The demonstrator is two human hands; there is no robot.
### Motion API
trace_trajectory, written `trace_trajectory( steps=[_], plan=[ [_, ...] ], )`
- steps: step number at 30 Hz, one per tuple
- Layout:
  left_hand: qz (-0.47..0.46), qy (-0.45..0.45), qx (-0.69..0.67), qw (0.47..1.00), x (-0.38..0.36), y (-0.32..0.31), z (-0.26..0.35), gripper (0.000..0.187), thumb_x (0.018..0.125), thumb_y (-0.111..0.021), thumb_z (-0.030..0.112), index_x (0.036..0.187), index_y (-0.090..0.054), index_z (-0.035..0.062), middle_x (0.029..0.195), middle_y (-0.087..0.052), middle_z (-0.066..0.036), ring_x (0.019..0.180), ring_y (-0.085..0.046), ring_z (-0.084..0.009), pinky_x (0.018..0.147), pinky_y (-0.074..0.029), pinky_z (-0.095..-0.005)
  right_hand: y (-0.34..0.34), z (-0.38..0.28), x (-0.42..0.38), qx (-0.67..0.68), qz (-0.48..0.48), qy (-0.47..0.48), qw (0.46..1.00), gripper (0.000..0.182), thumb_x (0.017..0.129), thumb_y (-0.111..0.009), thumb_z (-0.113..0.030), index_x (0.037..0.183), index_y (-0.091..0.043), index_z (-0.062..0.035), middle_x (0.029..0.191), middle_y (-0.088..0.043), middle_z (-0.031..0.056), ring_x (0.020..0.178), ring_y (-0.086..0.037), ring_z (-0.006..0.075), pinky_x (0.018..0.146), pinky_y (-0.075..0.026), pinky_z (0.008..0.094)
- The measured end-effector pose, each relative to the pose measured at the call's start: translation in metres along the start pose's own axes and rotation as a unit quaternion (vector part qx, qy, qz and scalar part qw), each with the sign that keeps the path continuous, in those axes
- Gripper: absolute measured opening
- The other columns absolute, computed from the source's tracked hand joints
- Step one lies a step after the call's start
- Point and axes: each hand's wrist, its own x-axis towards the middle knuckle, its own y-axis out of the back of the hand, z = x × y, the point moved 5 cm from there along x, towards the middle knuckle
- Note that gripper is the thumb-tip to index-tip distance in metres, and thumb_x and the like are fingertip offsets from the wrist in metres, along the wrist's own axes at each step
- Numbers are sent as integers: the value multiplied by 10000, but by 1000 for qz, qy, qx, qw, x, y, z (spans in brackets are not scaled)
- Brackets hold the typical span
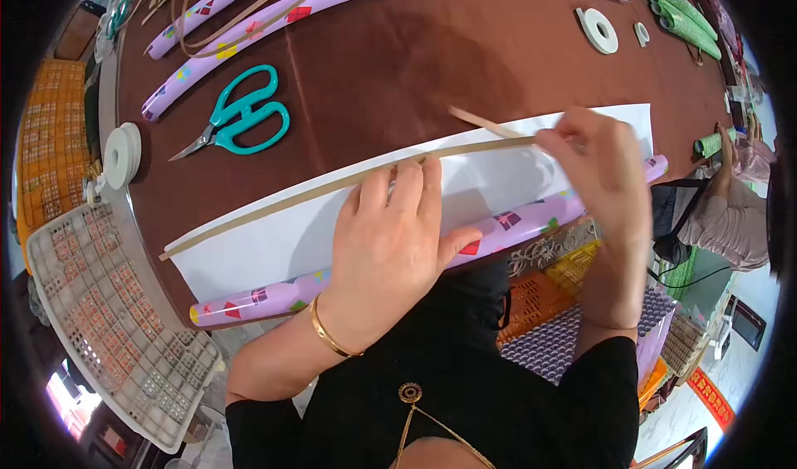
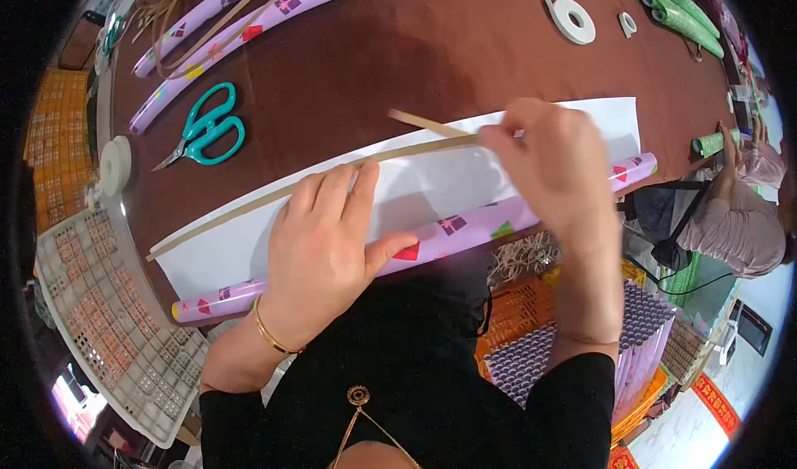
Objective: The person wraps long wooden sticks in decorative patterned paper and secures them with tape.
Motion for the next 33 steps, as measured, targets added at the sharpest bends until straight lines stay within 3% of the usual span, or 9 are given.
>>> trace_trajectory(
  steps=[3, 5, 7, 15, 25, 33],
  plan=[
    [9, -4, 14, 1000, 4, -1, 4, 680, 787, -714, 475, 1229, -608, -32, 1097, -597, -143, 938, -573, -313, 801, -514, -403, 42, 30, -4, 4, 1, -124, 992, 170, 829, -724, -111, 815, -641, 36, 616, -559, 38, 605, -491, 65, 548, -414, 276],
    [2, -3, 24, 1000, 8, 1, 6, 678, 785, -712, 485, 1226, -615, -20, 1062, -592, -139, 914, -573, -312, 781, -514, -400, 63, 42, -7, -34, 50, -90, 994, 168, 820, -728, -102, 799, -625, 30, 601, -519, 25, 590, -458, 74, 550, -396, 264],
    [11, -13, 29, 999, 8, 0, 6, 680, 788, -706, 495, 1235, -612, -9, 1039, -586, -135, 910, -570, -310, 771, -511, -400, 74, 45, -9, -63, 47, -130, 988, 178, 807, -733, -112, 794, -629, 32, 599, -533, 44, 576, -476, 93, 549, -402, 278],
    [-13, -6, 66, 998, 11, -1, 9, 684, 794, -696, 522, 1231, -611, 3, 1020, -580, -139, 898, -569, -309, 742, -503, -390, 52, 68, 5, -94, 57, -127, 986, 256, 755, -757, -191, 765, -646, 40, 618, -603, 109, 552, -553, 174, 561, -442, 330],
    [-16, -2, 83, 996, 13, 1, 12, 668, 815, -690, 514, 1249, -607, 12, 1031, -579, -145, 896, -566, -305, 728, -493, -391, 33, 86, 16, -95, 28, -96, 991, 238, 746, -745, -209, 767, -673, 17, 628, -626, 130, 567, -617, 239, 560, -466, 357],
    [-16, -15, 104, 994, 13, -2, 11, 681, 845, -639, 572, 1224, -621, 7, 1020, -588, -118, 861, -557, -263, 702, -492, -364, 33, 81, 18, -93, 19, -141, 986, 256, 738, -748, -242, 777, -690, 4, 640, -642, 139, 597, -644, 274, 583, -497, 381]
  ],
)
